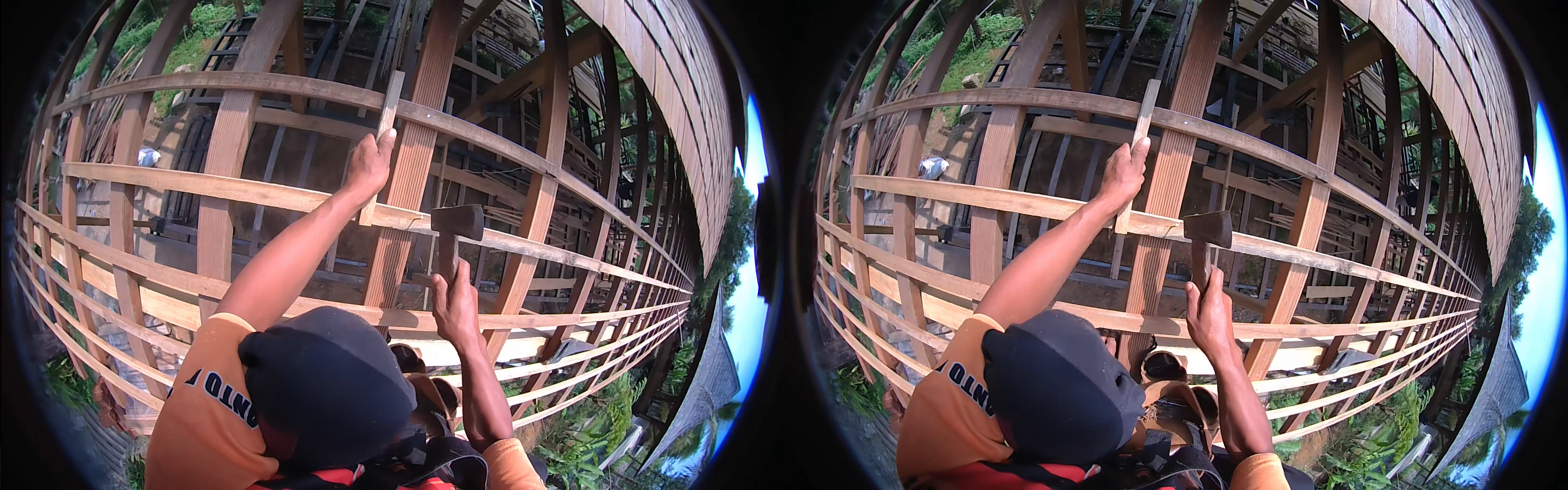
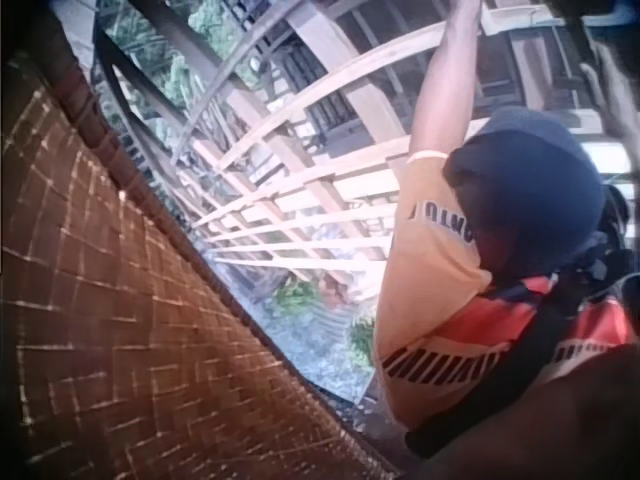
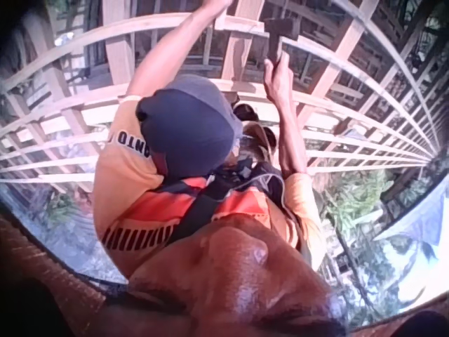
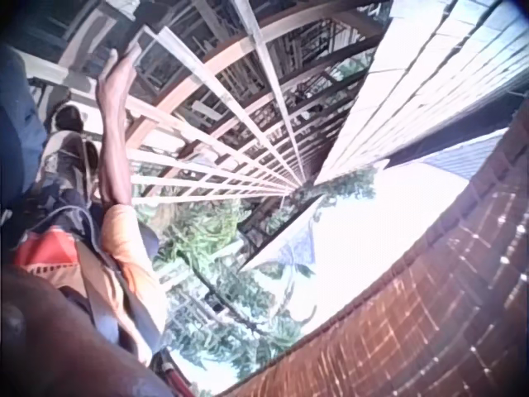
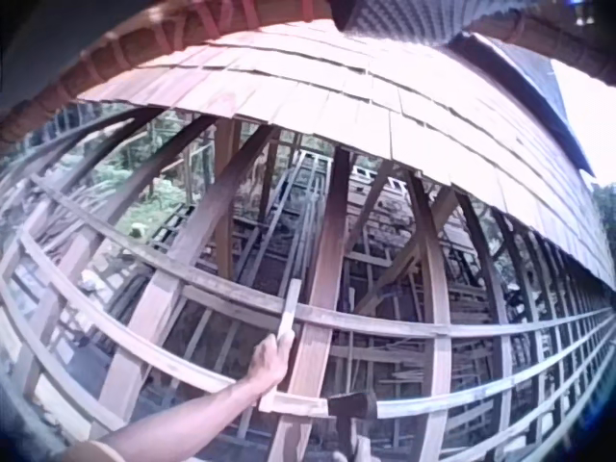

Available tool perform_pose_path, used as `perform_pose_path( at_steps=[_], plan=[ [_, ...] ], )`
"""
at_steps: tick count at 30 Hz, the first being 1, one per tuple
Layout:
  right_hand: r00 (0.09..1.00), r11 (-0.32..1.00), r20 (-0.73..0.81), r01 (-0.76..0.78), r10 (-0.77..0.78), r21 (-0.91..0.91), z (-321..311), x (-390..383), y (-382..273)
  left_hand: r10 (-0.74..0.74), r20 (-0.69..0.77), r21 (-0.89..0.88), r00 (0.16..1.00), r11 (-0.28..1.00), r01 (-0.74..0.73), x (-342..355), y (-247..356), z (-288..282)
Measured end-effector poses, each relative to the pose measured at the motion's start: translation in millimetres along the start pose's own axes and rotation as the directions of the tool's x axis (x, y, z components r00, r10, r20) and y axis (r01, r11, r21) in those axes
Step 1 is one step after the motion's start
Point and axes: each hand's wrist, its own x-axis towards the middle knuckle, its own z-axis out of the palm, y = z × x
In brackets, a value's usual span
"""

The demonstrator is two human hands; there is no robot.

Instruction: The person uses a hammer to secure wooden slats onto a roof framework, marking positions with a pencil and tapping the slats into alignment.

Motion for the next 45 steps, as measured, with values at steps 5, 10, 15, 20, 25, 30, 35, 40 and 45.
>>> perform_pose_path(
  at_steps=[5, 10, 15, 20, 25, 30, 35, 40, 45],
  plan=[
    [0.796, 0.755, -0.507, 0.545, -0.33, 0.365, -58, -2, -60, -0.014, 0.014, 0.038, 1.0, 0.999, 0.014, 3, -10, -4],
    [0.595, 0.568, -0.731, 0.746, -0.333, 0.348, -57, -1, -72, -0.008, 0.05, 0.004, 0.999, 1.0, 0.008, -3, 10, 2],
    [0.962, 0.991, 0.241, -0.118, 0.131, -0.066, -17, 0, -17, -0.005, 0.022, 0.008, 1.0, 1.0, 0.004, -4, -2, 0],
    [0.846, 0.737, -0.459, 0.489, -0.271, 0.467, -66, -2, -88, -0.021, 0.015, -0.006, 1.0, 1.0, 0.021, 0, -6, -7],
    [0.497, 0.414, -0.793, 0.843, -0.352, 0.344, -61, -1, -87, -0.014, 0.026, 0.06, 1.0, 0.998, 0.013, -4, 8, -2],
    [0.997, 0.987, 0.046, -0.073, 0.067, 0.145, 18, -10, 18, 0.018, -0.006, 0.036, 1.0, 0.999, -0.018, 5, -10, -1],
    [0.994, 0.817, -0.055, -0.042, 0.09, 0.575, -1, -14, 17, -0.086, 0.122, -0.157, 0.989, 0.982, 0.105, 2, -18, 1],
    [0.993, 0.843, -0.049, -0.061, 0.103, 0.535, 19, -29, 96, -0.187, 0.248, -0.275, 0.95, 0.927, 0.255, -6, 17, -12],
    [0.978, 0.762, -0.04, -0.132, 0.203, 0.634, 37, -53, 129, -0.18, 0.301, -0.316, 0.937, 0.908, 0.276, -6, 12, -14]
  ],
)
